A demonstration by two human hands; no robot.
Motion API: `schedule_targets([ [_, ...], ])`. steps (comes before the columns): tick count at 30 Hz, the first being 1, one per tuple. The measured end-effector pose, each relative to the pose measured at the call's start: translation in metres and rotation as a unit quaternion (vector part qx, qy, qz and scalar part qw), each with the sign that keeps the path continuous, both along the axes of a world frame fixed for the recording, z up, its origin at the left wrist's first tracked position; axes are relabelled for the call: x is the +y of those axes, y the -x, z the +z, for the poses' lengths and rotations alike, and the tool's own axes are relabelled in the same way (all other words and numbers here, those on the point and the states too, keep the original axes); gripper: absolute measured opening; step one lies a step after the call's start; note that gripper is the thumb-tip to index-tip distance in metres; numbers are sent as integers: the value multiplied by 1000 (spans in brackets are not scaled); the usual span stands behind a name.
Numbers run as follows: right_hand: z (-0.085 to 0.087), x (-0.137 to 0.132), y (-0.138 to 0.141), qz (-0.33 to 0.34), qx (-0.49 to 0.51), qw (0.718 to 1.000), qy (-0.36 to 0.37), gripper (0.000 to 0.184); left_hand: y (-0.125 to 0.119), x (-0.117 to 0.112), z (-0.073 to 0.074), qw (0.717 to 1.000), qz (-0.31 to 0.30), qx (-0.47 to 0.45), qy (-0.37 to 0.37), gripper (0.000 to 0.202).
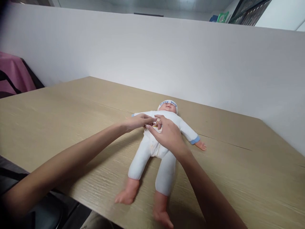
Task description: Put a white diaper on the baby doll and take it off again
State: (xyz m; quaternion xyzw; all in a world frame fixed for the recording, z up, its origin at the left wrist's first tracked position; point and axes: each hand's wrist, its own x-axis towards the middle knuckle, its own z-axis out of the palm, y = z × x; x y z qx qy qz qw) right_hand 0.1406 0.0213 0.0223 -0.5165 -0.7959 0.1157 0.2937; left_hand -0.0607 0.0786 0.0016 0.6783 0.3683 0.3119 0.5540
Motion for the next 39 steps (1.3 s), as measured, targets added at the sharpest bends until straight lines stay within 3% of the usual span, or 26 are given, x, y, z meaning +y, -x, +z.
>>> schedule_targets([
  [5, 2, 4, -5, -19, 57, 997, 42, 41, -11, -2, -17, 997, 56, -59, -10, 58],
  [8, 2, 5, -6, -25, 74, 996, 50, 40, -8, -6, -28, 989, 114, -63, -71, 46],
  [11, -1, 5, -4, -32, 75, 996, 35, 40, -6, -8, -41, 975, 146, -42, -163, 38],
  [15, -9, 10, -2, -35, 50, 998, -29, 36, -9, -1, -53, 974, 143, -34, -175, 30],
  [19, -15, 14, -1, -33, 53, 993, -96, 40, -9, -4, -51, 961, 202, -13, -189, 19],
  [22, -12, -2, -2, -31, 67, 985, -159, 43, -4, -30, -38, 934, 257, 9, -249, 13],
  [24, -9, -28, -3, -12, 65, 979, -191, 36, 1, -57, -27, 921, 214, 21, -325, 14],
  [26, -7, -63, -7, 27, 62, 979, -192, 23, 5, -85, -18, 912, 96, 48, -395, 17],
  [29, -16, -113, -20, 107, 47, 988, -99, 17, 10, -118, -16, 873, -74, 145, -460, 21],
  [31, -28, -133, -33, 131, 33, 990, -26, 15, 12, -129, -21, 845, -119, 212, -477, 24],
  [33, -42, -138, -45, 111, 22, 994, 9, 11, 14, -131, -27, 850, -107, 243, -455, 23],
  [35, -52, -134, -53, 60, 14, 998, 14, 8, 15, -128, -31, 883, -61, 236, -400, 21],
  [37, -57, -125, -56, 10, 9, 1000, 20, 15, 15, -125, -31, 920, -9, 207, -334, 23],
  [39, -56, -116, -54, -26, -2, 999, 29, 27, 13, -123, -29, 938, 27, 187, -289, 28],
])
